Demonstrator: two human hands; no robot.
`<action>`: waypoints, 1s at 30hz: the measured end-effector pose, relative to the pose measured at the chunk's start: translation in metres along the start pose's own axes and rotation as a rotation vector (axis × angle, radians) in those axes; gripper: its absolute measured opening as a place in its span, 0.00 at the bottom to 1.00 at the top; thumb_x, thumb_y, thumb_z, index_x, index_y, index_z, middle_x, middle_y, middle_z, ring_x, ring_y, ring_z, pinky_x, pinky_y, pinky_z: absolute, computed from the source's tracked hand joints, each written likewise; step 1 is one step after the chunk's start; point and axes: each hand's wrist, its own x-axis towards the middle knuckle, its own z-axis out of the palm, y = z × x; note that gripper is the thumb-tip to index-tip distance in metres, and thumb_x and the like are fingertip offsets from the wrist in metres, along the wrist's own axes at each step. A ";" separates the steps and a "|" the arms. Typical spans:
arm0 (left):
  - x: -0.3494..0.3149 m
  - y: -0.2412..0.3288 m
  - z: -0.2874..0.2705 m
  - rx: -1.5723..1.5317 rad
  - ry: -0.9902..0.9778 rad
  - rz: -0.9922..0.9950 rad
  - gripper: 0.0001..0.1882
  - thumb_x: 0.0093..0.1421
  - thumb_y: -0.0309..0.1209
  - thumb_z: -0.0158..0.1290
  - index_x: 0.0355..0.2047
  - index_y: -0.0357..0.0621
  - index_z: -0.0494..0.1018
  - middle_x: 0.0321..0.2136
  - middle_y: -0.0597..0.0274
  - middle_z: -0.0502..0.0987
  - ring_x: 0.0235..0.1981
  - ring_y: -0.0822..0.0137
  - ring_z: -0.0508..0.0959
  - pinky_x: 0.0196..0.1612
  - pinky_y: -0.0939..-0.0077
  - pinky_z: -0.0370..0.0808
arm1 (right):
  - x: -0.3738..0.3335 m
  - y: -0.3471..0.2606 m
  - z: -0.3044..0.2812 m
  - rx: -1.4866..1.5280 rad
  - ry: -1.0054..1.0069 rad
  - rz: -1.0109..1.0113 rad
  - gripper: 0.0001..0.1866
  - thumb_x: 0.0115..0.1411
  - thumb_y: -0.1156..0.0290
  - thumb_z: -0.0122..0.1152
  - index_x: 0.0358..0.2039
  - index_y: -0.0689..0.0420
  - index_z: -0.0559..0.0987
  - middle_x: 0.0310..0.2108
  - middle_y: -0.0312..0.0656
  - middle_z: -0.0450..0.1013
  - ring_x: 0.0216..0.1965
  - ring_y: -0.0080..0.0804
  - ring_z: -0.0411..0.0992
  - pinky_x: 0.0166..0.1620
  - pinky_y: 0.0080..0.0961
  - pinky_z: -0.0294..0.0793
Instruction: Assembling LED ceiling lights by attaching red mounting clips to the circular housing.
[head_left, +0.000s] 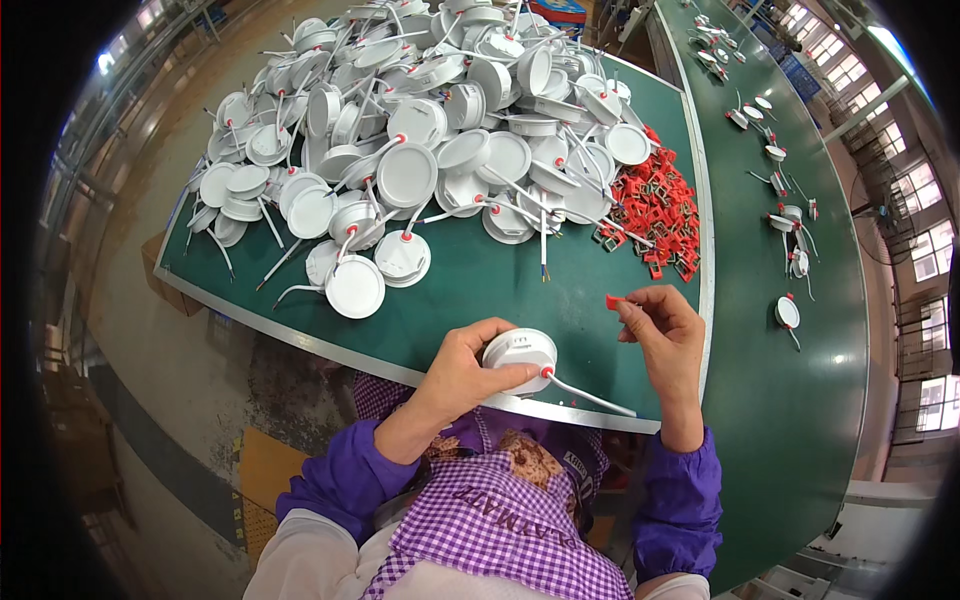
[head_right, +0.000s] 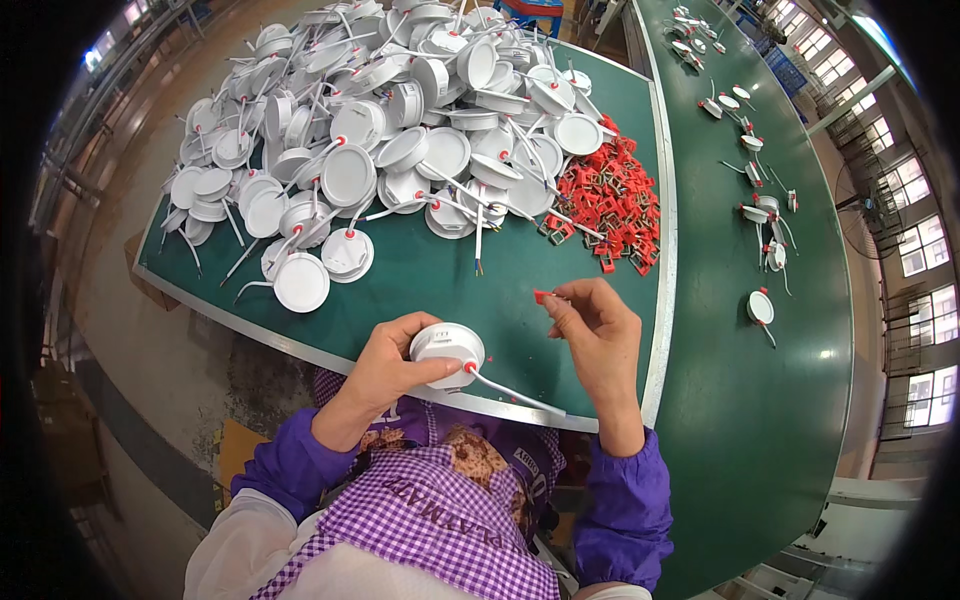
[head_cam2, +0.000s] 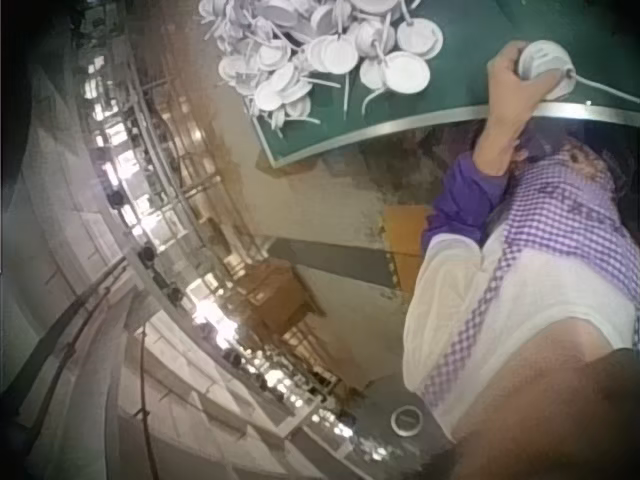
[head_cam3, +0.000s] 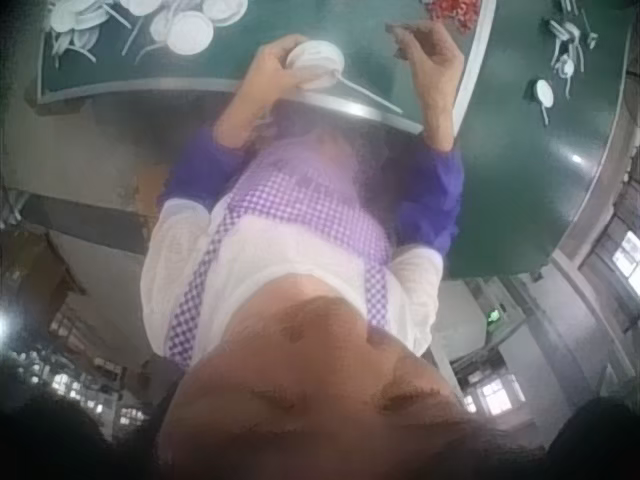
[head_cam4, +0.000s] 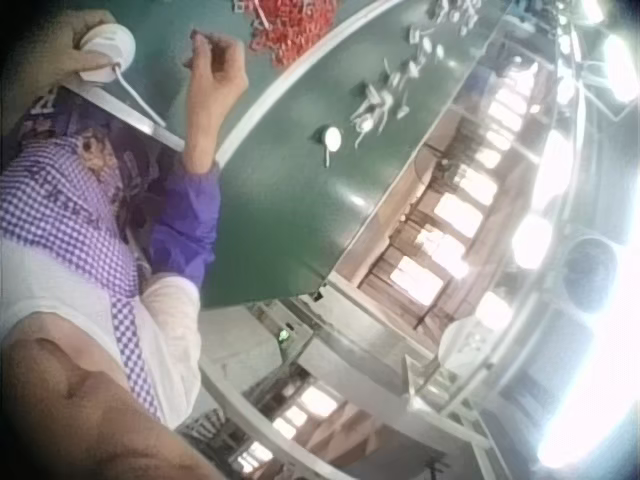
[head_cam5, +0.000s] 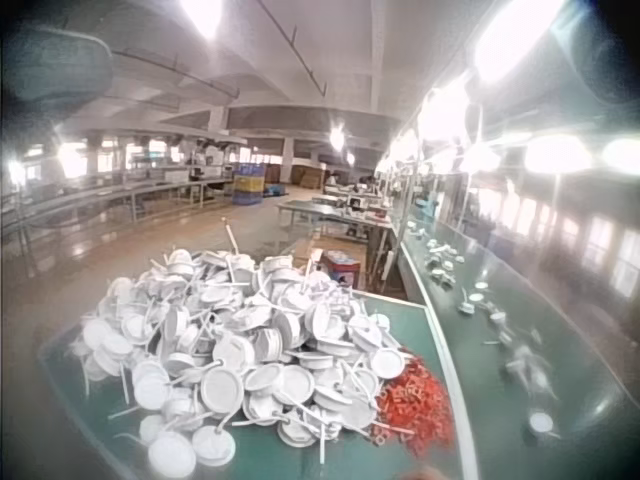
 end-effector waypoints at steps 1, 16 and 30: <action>0.002 -0.005 0.002 -0.159 0.008 -0.008 0.16 0.53 0.25 0.63 0.41 0.37 0.74 0.33 0.64 0.78 0.35 0.76 0.78 0.38 0.80 0.76 | -0.004 -0.001 0.003 -0.001 -0.003 0.000 0.05 0.58 0.77 0.64 0.33 0.64 0.76 0.30 0.38 0.77 0.27 0.17 0.72 0.29 0.16 0.74; 0.007 -0.004 0.022 -0.311 -0.002 0.032 0.14 0.56 0.25 0.61 0.41 0.39 0.72 0.34 0.66 0.77 0.34 0.77 0.76 0.38 0.81 0.75 | -0.053 -0.021 0.037 -0.524 -0.128 -0.362 0.08 0.56 0.81 0.62 0.37 0.62 0.78 0.28 0.46 0.76 0.27 0.39 0.77 0.30 0.28 0.74; 0.008 0.001 0.034 0.131 0.095 0.136 0.16 0.51 0.25 0.60 0.41 0.41 0.74 0.30 0.65 0.77 0.31 0.76 0.75 0.35 0.78 0.73 | -0.064 -0.014 0.041 -0.600 -0.037 -0.387 0.08 0.54 0.81 0.64 0.35 0.62 0.78 0.27 0.46 0.76 0.26 0.38 0.76 0.28 0.28 0.74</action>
